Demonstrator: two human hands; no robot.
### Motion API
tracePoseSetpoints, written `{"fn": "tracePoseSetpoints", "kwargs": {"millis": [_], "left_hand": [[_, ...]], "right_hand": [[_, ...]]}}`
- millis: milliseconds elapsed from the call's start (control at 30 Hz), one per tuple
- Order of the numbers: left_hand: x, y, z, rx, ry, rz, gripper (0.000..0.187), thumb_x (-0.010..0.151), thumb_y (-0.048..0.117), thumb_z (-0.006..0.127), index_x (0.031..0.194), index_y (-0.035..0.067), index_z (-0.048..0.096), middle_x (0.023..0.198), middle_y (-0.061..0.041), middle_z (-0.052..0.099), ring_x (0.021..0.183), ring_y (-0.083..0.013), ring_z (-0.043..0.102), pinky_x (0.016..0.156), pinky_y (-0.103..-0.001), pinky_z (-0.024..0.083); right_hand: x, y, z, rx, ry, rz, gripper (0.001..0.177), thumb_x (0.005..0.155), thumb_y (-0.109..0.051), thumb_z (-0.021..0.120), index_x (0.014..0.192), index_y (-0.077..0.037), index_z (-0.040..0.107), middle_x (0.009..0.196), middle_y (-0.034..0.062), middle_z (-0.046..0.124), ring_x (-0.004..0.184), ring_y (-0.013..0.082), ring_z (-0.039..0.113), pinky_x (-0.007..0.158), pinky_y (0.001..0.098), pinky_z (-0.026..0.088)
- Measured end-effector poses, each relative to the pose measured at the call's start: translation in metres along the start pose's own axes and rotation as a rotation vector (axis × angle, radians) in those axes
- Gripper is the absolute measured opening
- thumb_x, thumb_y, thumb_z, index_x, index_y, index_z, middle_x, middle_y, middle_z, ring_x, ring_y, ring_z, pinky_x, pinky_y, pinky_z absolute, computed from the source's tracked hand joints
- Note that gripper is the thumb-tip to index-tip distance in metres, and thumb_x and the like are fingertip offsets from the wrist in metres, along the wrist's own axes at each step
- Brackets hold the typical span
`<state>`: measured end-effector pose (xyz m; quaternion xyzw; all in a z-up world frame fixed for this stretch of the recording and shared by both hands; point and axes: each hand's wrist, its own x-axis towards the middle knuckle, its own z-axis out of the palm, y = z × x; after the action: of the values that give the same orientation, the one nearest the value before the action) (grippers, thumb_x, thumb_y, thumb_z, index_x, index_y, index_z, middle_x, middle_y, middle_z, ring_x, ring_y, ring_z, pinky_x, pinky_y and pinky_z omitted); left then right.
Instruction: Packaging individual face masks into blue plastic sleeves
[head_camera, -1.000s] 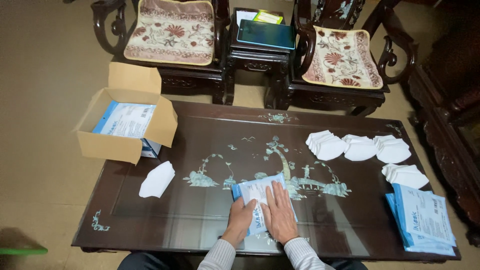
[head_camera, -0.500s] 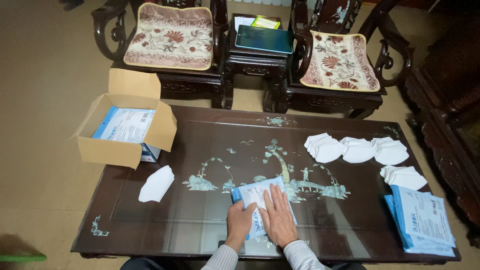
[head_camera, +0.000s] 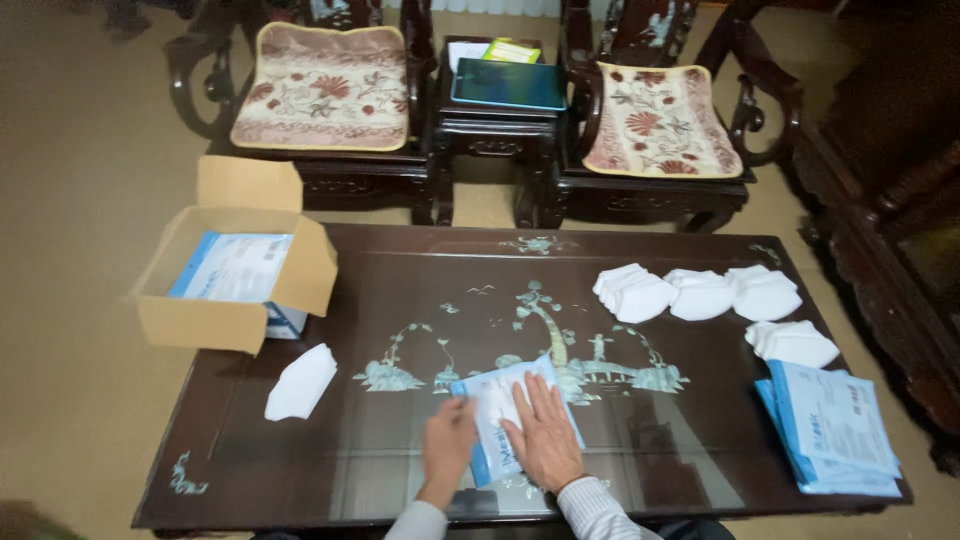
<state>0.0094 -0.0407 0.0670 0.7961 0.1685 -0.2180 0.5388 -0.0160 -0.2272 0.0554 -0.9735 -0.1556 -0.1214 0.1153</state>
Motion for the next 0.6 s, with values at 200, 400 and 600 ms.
{"fn": "tracePoseSetpoints", "kwargs": {"millis": [200, 400, 600], "left_hand": [[0.026, -0.045, -0.017, -0.28, 0.282, 0.183, 0.029, 0.099, 0.021, 0.061, 0.124, 0.008, 0.069, 0.084, -0.015, 0.079, 0.06, -0.0225, 0.073, 0.06, -0.034, 0.062], [-0.005, -0.013, -0.026, -0.232, 0.273, 0.138, 0.034, 0.101, 0.021, 0.06, 0.13, 0.005, 0.067, 0.088, -0.009, 0.077, 0.065, -0.0195, 0.07, 0.068, -0.034, 0.063], [0.005, -0.023, -0.016, -0.199, 0.281, 0.173, 0.03, 0.102, 0.019, 0.059, 0.127, 0.005, 0.066, 0.092, -0.013, 0.078, 0.066, -0.0196, 0.07, 0.065, -0.034, 0.063]], "right_hand": [[-0.007, 0.015, 0.008, -0.042, 0.022, 0.039, 0.071, 0.101, -0.049, 0.057, 0.15, 0.001, 0.044, 0.162, 0.0298, 0.032, 0.152, 0.0436, 0.026, 0.123, 0.0603, 0.014], [-0.033, 0.092, -0.001, -0.134, 0.042, 0.204, 0.072, 0.105, -0.051, 0.049, 0.158, -0.005, 0.033, 0.166, 0.0249, 0.023, 0.154, 0.0433, 0.021, 0.122, 0.0648, 0.011], [-0.083, 0.215, 0.006, -0.248, 0.161, 0.285, 0.06, 0.101, -0.039, 0.057, 0.15, -0.005, 0.046, 0.16, 0.0277, 0.038, 0.148, 0.049, 0.036, 0.115, 0.0699, 0.028]]}}
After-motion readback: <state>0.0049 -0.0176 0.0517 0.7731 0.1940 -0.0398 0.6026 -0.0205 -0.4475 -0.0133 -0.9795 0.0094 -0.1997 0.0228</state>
